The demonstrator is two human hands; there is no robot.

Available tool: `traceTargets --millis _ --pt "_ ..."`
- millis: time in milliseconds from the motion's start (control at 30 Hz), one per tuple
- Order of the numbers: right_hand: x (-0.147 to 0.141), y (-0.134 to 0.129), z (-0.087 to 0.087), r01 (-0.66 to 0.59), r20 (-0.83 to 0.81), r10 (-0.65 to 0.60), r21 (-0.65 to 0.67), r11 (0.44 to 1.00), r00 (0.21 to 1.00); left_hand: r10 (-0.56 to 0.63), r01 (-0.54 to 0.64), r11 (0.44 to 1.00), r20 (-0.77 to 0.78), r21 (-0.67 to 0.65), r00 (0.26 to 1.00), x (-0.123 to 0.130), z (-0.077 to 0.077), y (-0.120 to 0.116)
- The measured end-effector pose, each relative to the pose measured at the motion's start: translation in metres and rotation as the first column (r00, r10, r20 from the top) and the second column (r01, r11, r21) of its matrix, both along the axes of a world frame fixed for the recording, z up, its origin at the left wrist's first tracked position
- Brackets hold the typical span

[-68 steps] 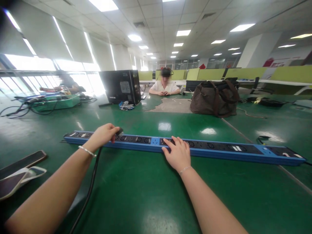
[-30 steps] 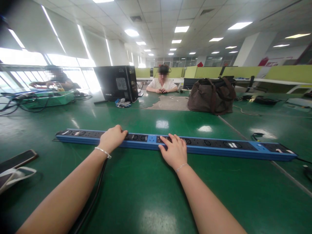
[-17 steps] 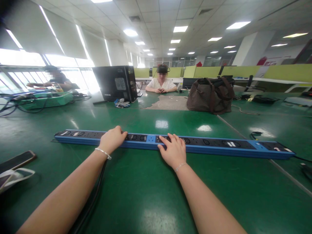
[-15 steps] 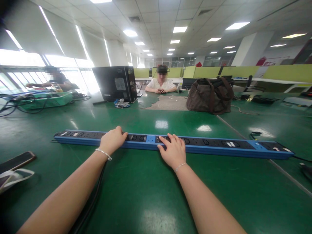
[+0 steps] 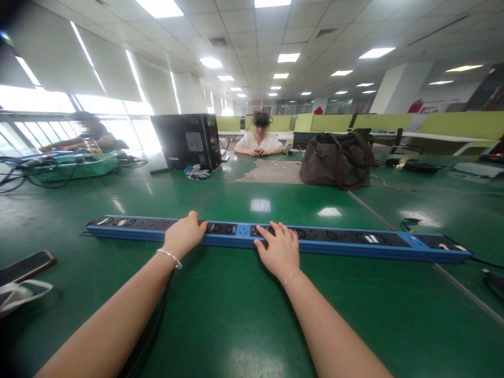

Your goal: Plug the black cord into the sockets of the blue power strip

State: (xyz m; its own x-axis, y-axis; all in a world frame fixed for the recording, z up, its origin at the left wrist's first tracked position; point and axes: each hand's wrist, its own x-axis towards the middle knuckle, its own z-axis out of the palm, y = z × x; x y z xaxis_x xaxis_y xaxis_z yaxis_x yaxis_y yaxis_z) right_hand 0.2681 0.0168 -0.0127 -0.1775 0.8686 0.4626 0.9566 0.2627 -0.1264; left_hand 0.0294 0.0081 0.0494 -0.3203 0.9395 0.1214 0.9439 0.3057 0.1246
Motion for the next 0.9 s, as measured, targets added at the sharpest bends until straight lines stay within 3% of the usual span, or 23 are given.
traceTargets --millis 367,900 --pt "-0.0009 -0.0001 -0.0001 -0.005 0.002 0.005 0.013 1.000 1.000 -0.024 0.025 0.998 0.017 -0.056 1.000 -0.0030 0.0039 0.0064" --pt "-0.0006 -0.0010 0.0015 0.001 0.016 0.000 -0.011 1.000 1.000 0.028 -0.025 0.999 0.072 -0.034 0.997 0.0017 0.0004 -0.0005"
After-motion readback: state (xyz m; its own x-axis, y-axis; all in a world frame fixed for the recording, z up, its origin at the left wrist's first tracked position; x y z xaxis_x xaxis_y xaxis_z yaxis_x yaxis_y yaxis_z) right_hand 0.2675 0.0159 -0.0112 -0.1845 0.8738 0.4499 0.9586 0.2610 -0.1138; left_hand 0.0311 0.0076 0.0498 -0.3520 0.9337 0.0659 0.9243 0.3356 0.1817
